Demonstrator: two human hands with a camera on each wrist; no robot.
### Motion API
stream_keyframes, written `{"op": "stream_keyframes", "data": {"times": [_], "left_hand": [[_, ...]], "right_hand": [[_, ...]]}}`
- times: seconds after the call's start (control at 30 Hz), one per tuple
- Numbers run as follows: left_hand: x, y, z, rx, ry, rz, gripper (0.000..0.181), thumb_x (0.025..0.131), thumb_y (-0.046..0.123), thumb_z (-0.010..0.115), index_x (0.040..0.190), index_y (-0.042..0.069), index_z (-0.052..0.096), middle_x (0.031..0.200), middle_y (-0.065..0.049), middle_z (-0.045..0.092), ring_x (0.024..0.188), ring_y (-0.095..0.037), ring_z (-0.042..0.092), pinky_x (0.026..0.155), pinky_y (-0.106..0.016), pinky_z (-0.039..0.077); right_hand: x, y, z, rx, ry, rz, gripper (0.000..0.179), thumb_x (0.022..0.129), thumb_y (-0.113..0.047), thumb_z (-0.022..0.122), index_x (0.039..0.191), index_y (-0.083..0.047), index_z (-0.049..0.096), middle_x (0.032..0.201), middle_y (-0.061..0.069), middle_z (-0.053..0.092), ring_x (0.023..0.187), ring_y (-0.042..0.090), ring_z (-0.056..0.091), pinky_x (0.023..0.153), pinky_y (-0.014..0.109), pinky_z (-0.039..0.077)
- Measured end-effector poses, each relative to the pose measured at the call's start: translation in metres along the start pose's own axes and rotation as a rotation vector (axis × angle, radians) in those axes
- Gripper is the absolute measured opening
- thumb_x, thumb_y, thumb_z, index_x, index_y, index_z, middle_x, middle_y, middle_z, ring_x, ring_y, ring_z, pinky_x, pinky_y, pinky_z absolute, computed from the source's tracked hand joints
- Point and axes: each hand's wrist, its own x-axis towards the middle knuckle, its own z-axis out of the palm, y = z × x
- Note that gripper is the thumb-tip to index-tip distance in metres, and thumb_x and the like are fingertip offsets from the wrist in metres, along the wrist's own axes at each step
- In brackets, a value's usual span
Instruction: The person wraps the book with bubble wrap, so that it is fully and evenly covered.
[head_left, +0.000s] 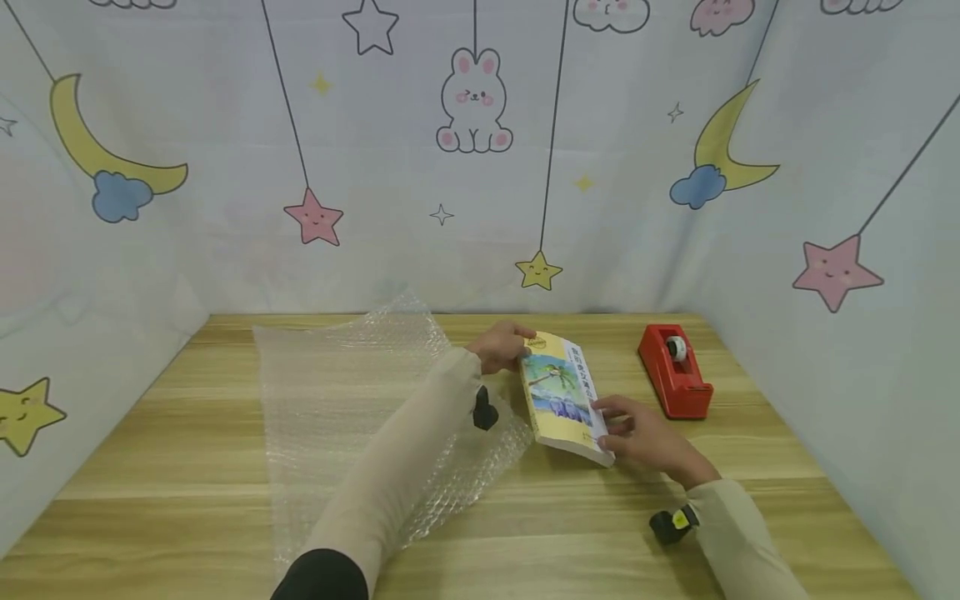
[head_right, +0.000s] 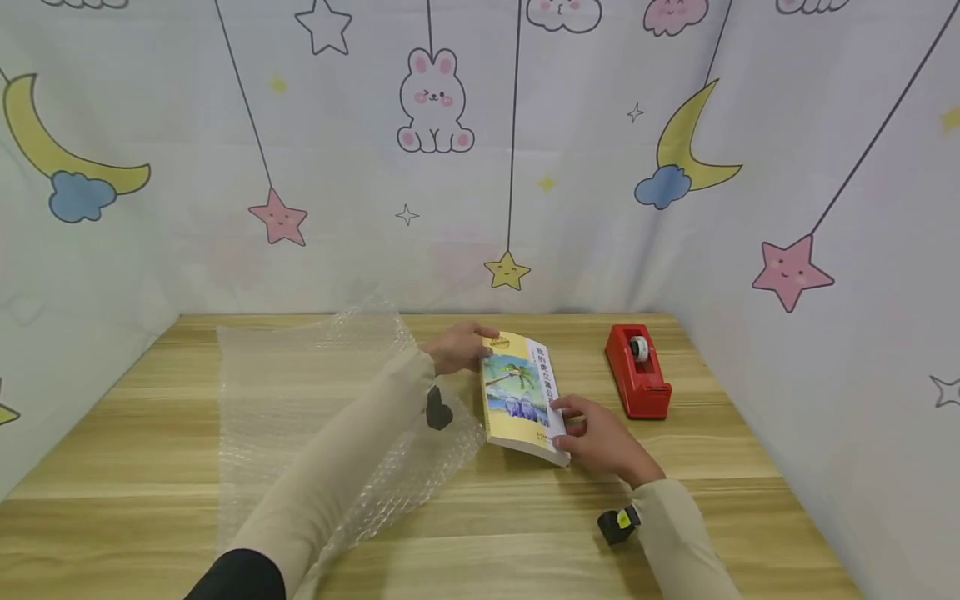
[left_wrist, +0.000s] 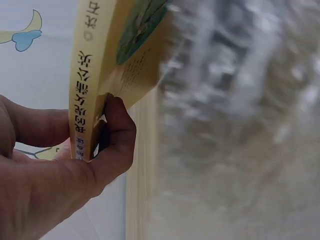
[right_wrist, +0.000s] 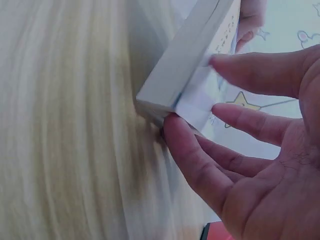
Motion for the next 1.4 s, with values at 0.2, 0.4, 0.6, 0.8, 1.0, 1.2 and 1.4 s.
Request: {"op": "stream_keyframes", "data": {"times": [0.2, 0.4, 0.6, 0.8, 1.0, 1.2, 1.4], "left_hand": [[-0.001, 0.006, -0.004, -0.087, 0.009, 0.044, 0.054, 0.102, -0.008, 0.040, 0.155, 0.001, 0.034, 0.157, -0.021, 0.040, 0.119, -0.035, 0.063, 0.106, -0.048, 0.050], [-0.003, 0.010, -0.011, -0.124, -0.003, 0.074, 0.053, 0.102, -0.007, 0.041, 0.154, 0.003, 0.036, 0.157, -0.019, 0.038, 0.082, -0.018, 0.057, 0.095, -0.042, 0.051], [-0.005, 0.011, -0.017, -0.143, -0.007, 0.085, 0.051, 0.102, -0.004, 0.045, 0.152, 0.003, 0.040, 0.144, -0.023, 0.054, 0.085, -0.017, 0.064, 0.090, -0.038, 0.055], [-0.012, 0.014, -0.023, -0.156, 0.017, 0.072, 0.049, 0.101, -0.003, 0.049, 0.149, 0.005, 0.044, 0.137, -0.023, 0.059, 0.106, -0.028, 0.067, 0.100, -0.045, 0.054], [-0.019, 0.013, -0.031, -0.161, 0.025, 0.077, 0.047, 0.101, -0.002, 0.051, 0.147, 0.005, 0.045, 0.141, -0.022, 0.055, 0.108, -0.028, 0.066, 0.105, -0.048, 0.051], [-0.027, 0.012, -0.041, -0.123, 0.055, 0.096, 0.045, 0.101, -0.001, 0.053, 0.145, 0.005, 0.048, 0.138, -0.021, 0.054, 0.095, -0.021, 0.063, 0.096, -0.042, 0.055], [-0.036, 0.009, -0.053, -0.103, 0.059, 0.104, 0.045, 0.101, -0.001, 0.053, 0.146, 0.006, 0.049, 0.141, -0.019, 0.052, 0.099, -0.020, 0.063, 0.093, -0.039, 0.055]], "right_hand": [[0.000, -0.002, -0.005, 0.130, 0.002, 0.052, 0.054, 0.098, -0.029, 0.065, 0.146, -0.013, 0.048, 0.144, 0.026, 0.053, 0.120, 0.036, 0.062, 0.089, 0.042, 0.057], [-0.001, -0.007, -0.011, 0.284, 0.024, 0.098, 0.057, 0.098, -0.027, 0.064, 0.150, -0.019, 0.042, 0.146, 0.026, 0.049, 0.114, 0.029, 0.062, 0.087, 0.037, 0.058], [-0.002, -0.013, -0.013, 0.287, 0.082, 0.090, 0.057, 0.096, -0.028, 0.067, 0.148, -0.019, 0.046, 0.144, 0.021, 0.050, 0.115, 0.029, 0.058, 0.084, 0.030, 0.052], [-0.001, -0.022, -0.013, 0.308, 0.099, 0.090, 0.058, 0.096, -0.031, 0.068, 0.149, -0.020, 0.046, 0.148, 0.019, 0.047, 0.117, 0.029, 0.060, 0.088, 0.028, 0.052], [-0.001, -0.029, -0.011, 0.333, 0.103, 0.072, 0.059, 0.096, -0.030, 0.068, 0.149, -0.019, 0.047, 0.151, 0.018, 0.045, 0.123, 0.031, 0.059, 0.091, 0.028, 0.053], [0.002, -0.040, -0.008, 0.353, 0.112, 0.041, 0.059, 0.094, -0.026, 0.071, 0.147, -0.014, 0.048, 0.142, 0.020, 0.048, 0.106, 0.024, 0.066, 0.080, 0.029, 0.059], [0.007, -0.053, 0.000, 0.377, 0.116, -0.015, 0.057, 0.093, -0.015, 0.071, 0.145, -0.006, 0.050, 0.136, 0.025, 0.048, 0.093, 0.021, 0.065, 0.069, 0.031, 0.060]]}}
